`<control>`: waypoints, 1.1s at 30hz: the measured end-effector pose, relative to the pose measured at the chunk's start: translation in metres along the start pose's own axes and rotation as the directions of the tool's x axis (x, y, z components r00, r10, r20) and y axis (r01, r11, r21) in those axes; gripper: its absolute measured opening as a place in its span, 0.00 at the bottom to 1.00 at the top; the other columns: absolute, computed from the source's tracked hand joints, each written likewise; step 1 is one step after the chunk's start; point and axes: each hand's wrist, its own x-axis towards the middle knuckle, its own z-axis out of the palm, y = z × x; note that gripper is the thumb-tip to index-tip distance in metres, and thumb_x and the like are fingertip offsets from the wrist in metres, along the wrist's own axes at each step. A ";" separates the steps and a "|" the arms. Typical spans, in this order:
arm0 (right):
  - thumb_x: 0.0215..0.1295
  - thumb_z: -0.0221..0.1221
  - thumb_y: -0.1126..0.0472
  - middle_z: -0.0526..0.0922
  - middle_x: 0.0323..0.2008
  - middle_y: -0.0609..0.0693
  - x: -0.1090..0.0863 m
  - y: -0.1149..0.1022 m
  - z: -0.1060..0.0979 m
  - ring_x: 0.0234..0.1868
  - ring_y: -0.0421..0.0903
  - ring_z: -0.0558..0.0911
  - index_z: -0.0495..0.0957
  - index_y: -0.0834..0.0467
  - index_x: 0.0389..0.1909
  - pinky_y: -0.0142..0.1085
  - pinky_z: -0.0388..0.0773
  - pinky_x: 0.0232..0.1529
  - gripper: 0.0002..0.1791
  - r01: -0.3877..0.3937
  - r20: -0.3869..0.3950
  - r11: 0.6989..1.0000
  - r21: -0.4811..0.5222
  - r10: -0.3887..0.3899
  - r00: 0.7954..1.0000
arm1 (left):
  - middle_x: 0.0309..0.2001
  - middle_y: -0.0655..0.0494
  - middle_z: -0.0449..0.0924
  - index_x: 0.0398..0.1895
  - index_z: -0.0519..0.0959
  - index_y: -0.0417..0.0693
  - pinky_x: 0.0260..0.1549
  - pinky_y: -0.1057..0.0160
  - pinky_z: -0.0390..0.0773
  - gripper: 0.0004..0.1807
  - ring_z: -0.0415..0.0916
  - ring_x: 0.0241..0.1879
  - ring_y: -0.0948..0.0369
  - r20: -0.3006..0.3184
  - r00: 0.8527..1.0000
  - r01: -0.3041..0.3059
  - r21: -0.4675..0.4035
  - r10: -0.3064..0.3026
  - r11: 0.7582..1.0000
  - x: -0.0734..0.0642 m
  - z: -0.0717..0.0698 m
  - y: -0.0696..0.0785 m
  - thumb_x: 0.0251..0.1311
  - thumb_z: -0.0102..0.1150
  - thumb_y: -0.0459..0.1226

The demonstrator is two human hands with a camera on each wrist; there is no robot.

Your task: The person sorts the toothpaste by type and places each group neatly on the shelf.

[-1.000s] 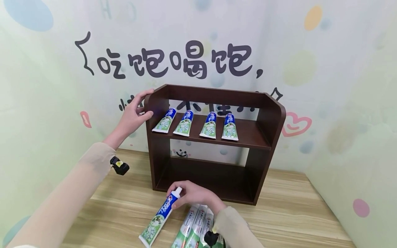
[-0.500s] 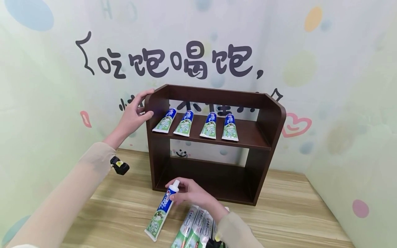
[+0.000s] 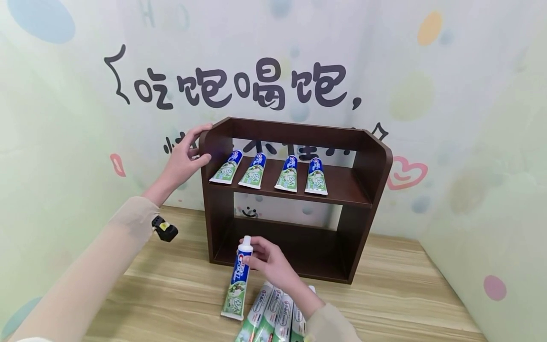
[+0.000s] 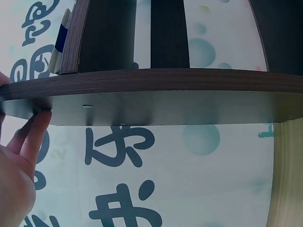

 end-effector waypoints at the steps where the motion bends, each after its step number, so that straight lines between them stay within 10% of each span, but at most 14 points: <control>1: 0.70 0.59 0.57 0.79 0.60 0.61 -0.002 -0.002 -0.002 0.56 0.52 0.82 0.70 0.57 0.64 0.38 0.85 0.53 0.24 0.005 -0.012 1.000 0.008 -0.005 1.000 | 0.75 0.48 0.61 0.71 0.63 0.46 0.54 0.43 0.81 0.33 0.75 0.61 0.38 0.001 1.000 0.001 0.000 -0.001 1.000 0.000 -0.001 0.000 0.62 0.55 0.27; 13: 0.74 0.50 0.61 0.75 0.61 0.64 -0.031 -0.014 -0.027 0.53 0.38 0.81 0.67 0.59 0.65 0.36 0.82 0.51 0.21 0.109 -0.021 0.994 0.002 -0.109 0.994 | 0.75 0.49 0.61 0.72 0.63 0.46 0.50 0.43 0.83 0.33 0.78 0.57 0.37 0.001 1.000 -0.008 -0.012 0.008 1.000 0.001 0.000 -0.003 0.61 0.55 0.26; 20: 0.74 0.48 0.64 0.78 0.57 0.42 -0.044 -0.007 -0.035 0.54 0.37 0.80 0.65 0.63 0.65 0.35 0.82 0.52 0.21 0.162 -0.030 0.987 0.010 -0.161 0.986 | 0.75 0.48 0.61 0.71 0.63 0.45 0.51 0.42 0.82 0.33 0.77 0.57 0.36 -0.004 1.000 -0.011 -0.012 0.011 1.000 0.001 0.000 -0.003 0.62 0.54 0.27; 27: 0.77 0.43 0.62 0.75 0.56 0.67 -0.050 0.002 -0.036 0.55 0.39 0.80 0.57 0.59 0.69 0.37 0.82 0.52 0.22 0.157 0.029 0.987 0.022 -0.158 0.987 | 0.75 0.48 0.61 0.71 0.63 0.45 0.52 0.42 0.82 0.32 0.77 0.58 0.36 -0.002 1.000 -0.009 -0.013 0.009 1.000 0.000 0.000 -0.002 0.62 0.54 0.28; 33: 0.67 0.59 0.67 0.70 0.58 0.62 -0.055 0.008 -0.031 0.56 0.40 0.78 0.47 0.49 0.75 0.34 0.81 0.55 0.42 0.144 0.026 0.987 -0.070 -0.142 0.989 | 0.75 0.48 0.61 0.71 0.63 0.46 0.51 0.42 0.82 0.33 0.77 0.57 0.36 0.001 1.000 -0.016 -0.016 0.016 1.000 0.001 0.000 -0.002 0.62 0.55 0.27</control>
